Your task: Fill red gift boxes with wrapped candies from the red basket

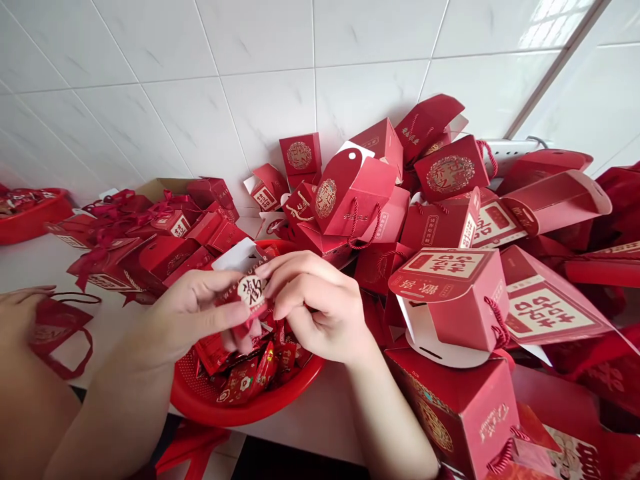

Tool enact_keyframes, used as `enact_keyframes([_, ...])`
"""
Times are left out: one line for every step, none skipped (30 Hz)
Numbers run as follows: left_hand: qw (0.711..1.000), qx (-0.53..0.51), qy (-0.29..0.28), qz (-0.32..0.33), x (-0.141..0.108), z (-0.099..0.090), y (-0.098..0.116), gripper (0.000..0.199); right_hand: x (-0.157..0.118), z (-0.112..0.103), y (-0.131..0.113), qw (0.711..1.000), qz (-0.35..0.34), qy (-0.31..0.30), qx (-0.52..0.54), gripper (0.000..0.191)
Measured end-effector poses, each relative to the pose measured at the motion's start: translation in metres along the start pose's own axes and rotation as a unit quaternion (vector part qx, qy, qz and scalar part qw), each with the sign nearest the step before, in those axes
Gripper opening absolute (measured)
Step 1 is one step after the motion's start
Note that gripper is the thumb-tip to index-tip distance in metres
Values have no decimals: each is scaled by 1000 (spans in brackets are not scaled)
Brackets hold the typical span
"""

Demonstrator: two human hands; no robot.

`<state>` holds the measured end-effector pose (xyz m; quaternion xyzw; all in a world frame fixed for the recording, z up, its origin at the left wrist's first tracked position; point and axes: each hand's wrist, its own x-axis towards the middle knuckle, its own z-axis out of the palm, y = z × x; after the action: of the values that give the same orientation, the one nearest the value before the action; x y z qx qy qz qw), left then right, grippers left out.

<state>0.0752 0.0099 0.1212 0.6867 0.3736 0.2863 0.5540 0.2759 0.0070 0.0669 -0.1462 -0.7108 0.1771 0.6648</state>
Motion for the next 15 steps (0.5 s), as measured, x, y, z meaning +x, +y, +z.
enact_keyframes([1000,0,22,8,2,-2,-1,22,0,0,-2,1000,24,4,-14,19])
enact_keyframes([999,20,44,17,4,-6,-1,20,1,0,-4,998,61,15,-22,16])
enact_keyframes([997,53,52,23,6,-10,-1,18,1,0,-5,994,106,30,-22,10])
enact_keyframes([995,90,43,22,7,-13,1,17,2,0,-7,987,153,43,-14,5])
enact_keyframes([992,121,21,15,7,-15,3,17,2,0,-8,979,200,47,0,6])
enact_keyframes([990,139,-7,4,8,-16,5,18,2,0,-9,969,241,37,20,12])
enact_keyframes([989,141,-31,-6,8,-15,7,19,2,-1,-9,960,275,19,44,18])
enact_keyframes([991,128,-44,-10,8,-14,9,20,2,-1,-10,951,303,-1,66,26])
enact_keyframes([994,103,-44,-6,8,-10,11,20,1,-2,-10,942,323,-15,85,33])
enact_keyframes([997,74,-36,5,9,-7,11,21,1,-3,-11,938,332,-17,100,38])
enact_keyframes([998,46,-21,24,10,-2,11,22,1,-3,-13,937,330,-7,112,41])
enact_keyframes([999,20,-1,46,11,2,10,24,1,-3,-14,940,320,9,118,41])
enact_keyframes([998,-1,18,68,12,7,8,25,1,-3,-15,943,309,27,120,41])
enact_keyframes([996,-15,34,87,13,10,5,27,1,-3,-16,945,300,41,122,40])
enact_keyframes([994,-24,49,100,14,13,2,29,1,-3,-17,946,294,50,123,39])
